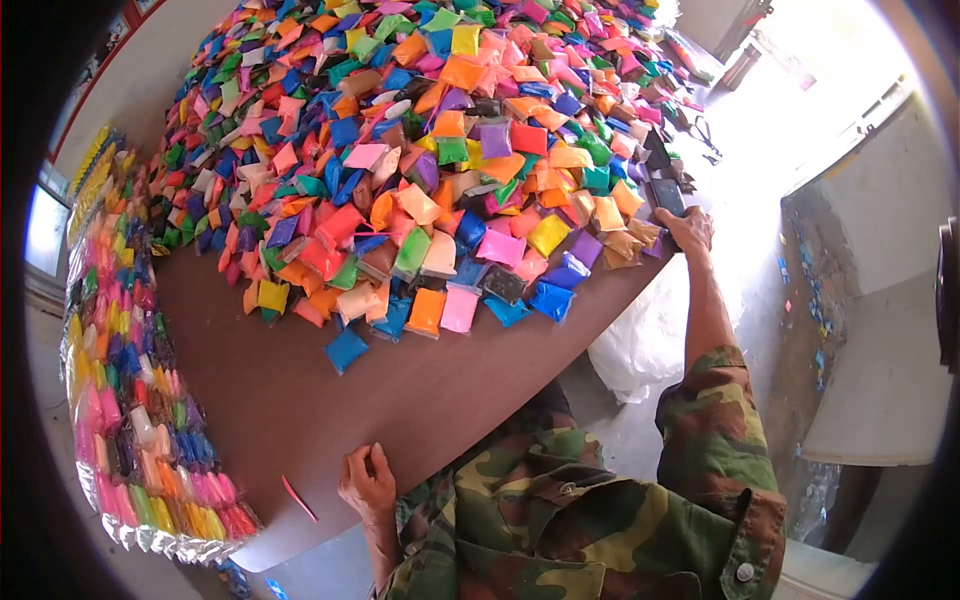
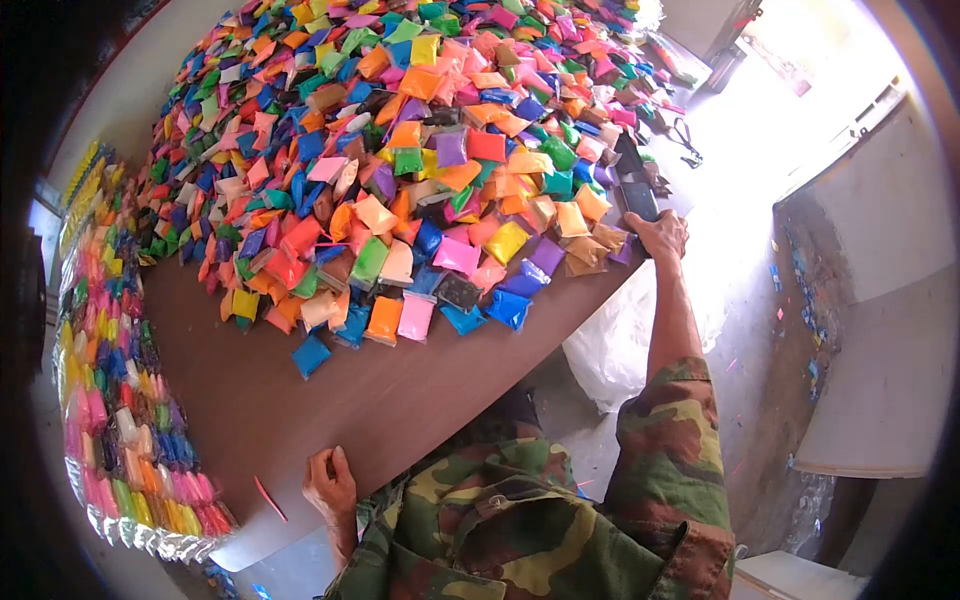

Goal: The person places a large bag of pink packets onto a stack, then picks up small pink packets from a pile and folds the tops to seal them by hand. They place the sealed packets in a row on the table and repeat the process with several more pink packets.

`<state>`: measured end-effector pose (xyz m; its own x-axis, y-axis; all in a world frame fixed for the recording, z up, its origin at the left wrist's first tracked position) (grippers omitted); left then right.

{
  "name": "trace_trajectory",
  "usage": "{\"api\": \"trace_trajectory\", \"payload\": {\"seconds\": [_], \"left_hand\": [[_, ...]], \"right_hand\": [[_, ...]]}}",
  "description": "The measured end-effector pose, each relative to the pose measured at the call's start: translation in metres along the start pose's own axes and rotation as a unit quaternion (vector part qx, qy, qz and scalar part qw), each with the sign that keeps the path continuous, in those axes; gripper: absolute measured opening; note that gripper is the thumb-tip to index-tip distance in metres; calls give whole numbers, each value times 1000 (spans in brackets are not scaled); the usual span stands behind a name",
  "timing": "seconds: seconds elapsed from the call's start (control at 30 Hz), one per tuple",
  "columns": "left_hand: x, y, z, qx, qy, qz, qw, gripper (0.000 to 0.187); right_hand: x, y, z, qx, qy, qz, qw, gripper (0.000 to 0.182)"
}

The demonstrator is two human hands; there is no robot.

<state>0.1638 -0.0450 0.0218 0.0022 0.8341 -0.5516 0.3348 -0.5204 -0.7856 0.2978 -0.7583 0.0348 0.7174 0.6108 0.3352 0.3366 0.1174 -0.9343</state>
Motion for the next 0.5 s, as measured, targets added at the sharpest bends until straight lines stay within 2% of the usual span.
{"api": "trace_trajectory", "payload": {"seconds": [0.27,0.5], "left_hand": [[-2,-1,0,-2,6,-2,1000,13],[-3,-1,-1,-1,9,3,1000,13]], "right_hand": [[-1,2,1,-9,-13,2,1000,97],[-4,3,-6,39,6,-7,999,103]]}}
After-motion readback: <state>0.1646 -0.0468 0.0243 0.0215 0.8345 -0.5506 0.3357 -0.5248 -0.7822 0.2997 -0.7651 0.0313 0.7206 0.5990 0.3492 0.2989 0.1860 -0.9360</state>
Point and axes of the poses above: each hand's wrist, its own z-axis away from the middle knuckle, its own y-axis out of the palm, x = y × z, the point moved 2 cm from there along -z, towards the middle knuckle, and after that the axes turned 10 degrees about -y, right-handed, at the moved point
